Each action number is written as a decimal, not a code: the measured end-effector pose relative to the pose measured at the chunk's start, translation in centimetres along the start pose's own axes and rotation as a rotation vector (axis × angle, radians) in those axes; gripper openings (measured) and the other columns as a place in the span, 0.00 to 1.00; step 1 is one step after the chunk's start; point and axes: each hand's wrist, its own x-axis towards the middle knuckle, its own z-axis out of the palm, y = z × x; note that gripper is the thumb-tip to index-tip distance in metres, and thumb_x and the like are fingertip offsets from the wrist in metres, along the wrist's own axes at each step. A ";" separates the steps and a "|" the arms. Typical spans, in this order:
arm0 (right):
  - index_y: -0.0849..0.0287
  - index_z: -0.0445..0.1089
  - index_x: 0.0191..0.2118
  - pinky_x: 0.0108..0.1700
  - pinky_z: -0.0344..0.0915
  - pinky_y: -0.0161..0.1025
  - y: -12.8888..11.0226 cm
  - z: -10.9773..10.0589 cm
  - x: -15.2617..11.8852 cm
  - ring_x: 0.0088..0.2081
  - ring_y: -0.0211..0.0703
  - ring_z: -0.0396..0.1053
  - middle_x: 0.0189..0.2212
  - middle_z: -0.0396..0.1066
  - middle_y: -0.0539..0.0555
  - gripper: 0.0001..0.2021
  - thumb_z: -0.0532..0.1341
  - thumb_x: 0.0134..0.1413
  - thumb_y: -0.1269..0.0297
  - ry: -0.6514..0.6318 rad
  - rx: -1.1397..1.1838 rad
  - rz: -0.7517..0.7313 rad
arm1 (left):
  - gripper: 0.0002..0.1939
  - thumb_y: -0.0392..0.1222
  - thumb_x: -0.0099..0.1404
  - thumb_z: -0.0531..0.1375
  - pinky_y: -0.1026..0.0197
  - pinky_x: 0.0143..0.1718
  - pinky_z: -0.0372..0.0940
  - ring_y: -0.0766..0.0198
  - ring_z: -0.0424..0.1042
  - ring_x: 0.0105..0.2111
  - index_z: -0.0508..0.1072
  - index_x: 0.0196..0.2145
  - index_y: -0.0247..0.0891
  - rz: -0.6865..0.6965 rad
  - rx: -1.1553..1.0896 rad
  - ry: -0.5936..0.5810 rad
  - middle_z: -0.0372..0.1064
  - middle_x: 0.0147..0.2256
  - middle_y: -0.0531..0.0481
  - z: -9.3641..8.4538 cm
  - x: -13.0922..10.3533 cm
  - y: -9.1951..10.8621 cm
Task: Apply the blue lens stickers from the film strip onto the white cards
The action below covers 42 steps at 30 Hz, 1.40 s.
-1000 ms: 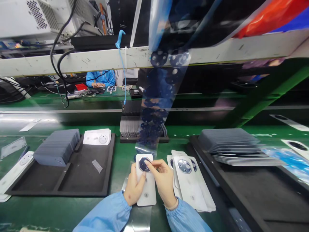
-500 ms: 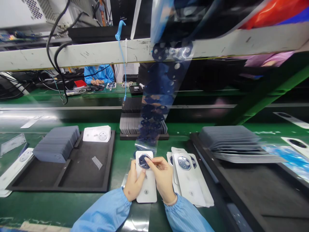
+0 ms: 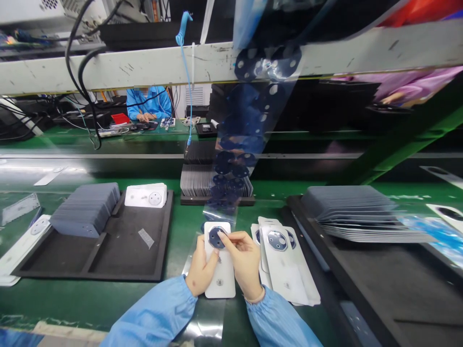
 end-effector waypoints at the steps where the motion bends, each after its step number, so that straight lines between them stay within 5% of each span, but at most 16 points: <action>1: 0.59 0.70 0.25 0.31 0.63 0.38 0.0 0.0 0.0 0.27 0.41 0.64 0.23 0.68 0.50 0.16 0.71 0.44 0.52 -0.002 -0.006 -0.005 | 0.13 0.43 0.68 0.53 0.57 0.48 0.62 0.58 0.68 0.47 0.61 0.49 0.39 -0.003 -0.001 -0.002 0.68 0.46 0.45 0.0 0.0 0.0; 28: 0.58 0.70 0.26 0.30 0.61 0.38 -0.1 0.2 -0.5 0.27 0.41 0.65 0.23 0.68 0.50 0.16 0.70 0.44 0.50 0.025 -0.069 0.013 | 0.15 0.49 0.65 0.57 0.58 0.42 0.65 0.57 0.71 0.40 0.61 0.46 0.40 -0.056 -0.038 0.014 0.71 0.40 0.47 0.1 0.0 0.1; 35: 0.56 0.69 0.31 0.38 0.63 0.41 0.1 0.4 -1.2 0.34 0.45 0.66 0.30 0.68 0.52 0.08 0.66 0.53 0.59 -0.010 -0.305 -0.288 | 0.13 0.53 0.68 0.54 0.61 0.40 0.64 0.60 0.71 0.38 0.63 0.41 0.40 -0.063 -0.037 0.112 0.70 0.38 0.48 0.2 -0.1 -0.2; 37: 0.57 0.68 0.43 0.43 0.63 0.44 0.0 0.6 -1.1 0.40 0.48 0.65 0.42 0.67 0.57 0.17 0.69 0.49 0.58 0.073 -0.359 -0.342 | 0.12 0.52 0.68 0.54 0.61 0.39 0.64 0.61 0.70 0.36 0.63 0.40 0.41 -0.056 -0.016 0.144 0.70 0.36 0.50 0.1 -0.1 -0.3; 39: 0.56 0.57 0.58 0.46 0.63 0.46 0.0 0.6 -0.9 0.44 0.50 0.64 0.55 0.58 0.62 0.36 0.71 0.44 0.58 0.135 -0.343 -0.325 | 0.11 0.51 0.68 0.54 0.61 0.38 0.64 0.61 0.70 0.36 0.63 0.40 0.41 -0.054 -0.016 0.146 0.69 0.36 0.50 0.1 0.0 -0.3; 41: 0.55 0.47 0.63 0.46 0.64 0.46 0.0 0.6 -0.5 0.46 0.50 0.65 0.58 0.56 0.63 0.43 0.70 0.45 0.57 0.045 -0.264 -0.233 | 0.11 0.49 0.67 0.56 0.61 0.39 0.64 0.60 0.70 0.37 0.63 0.40 0.40 -0.048 0.004 0.109 0.69 0.36 0.50 0.1 0.0 -0.2; 42: 0.54 0.51 0.62 0.46 0.65 0.45 0.1 0.6 -0.3 0.45 0.50 0.67 0.55 0.61 0.61 0.39 0.69 0.47 0.57 -0.048 -0.228 -0.171 | 0.11 0.49 0.66 0.57 0.61 0.40 0.64 0.60 0.70 0.37 0.63 0.40 0.40 -0.046 0.022 0.087 0.69 0.36 0.50 0.1 0.0 -0.2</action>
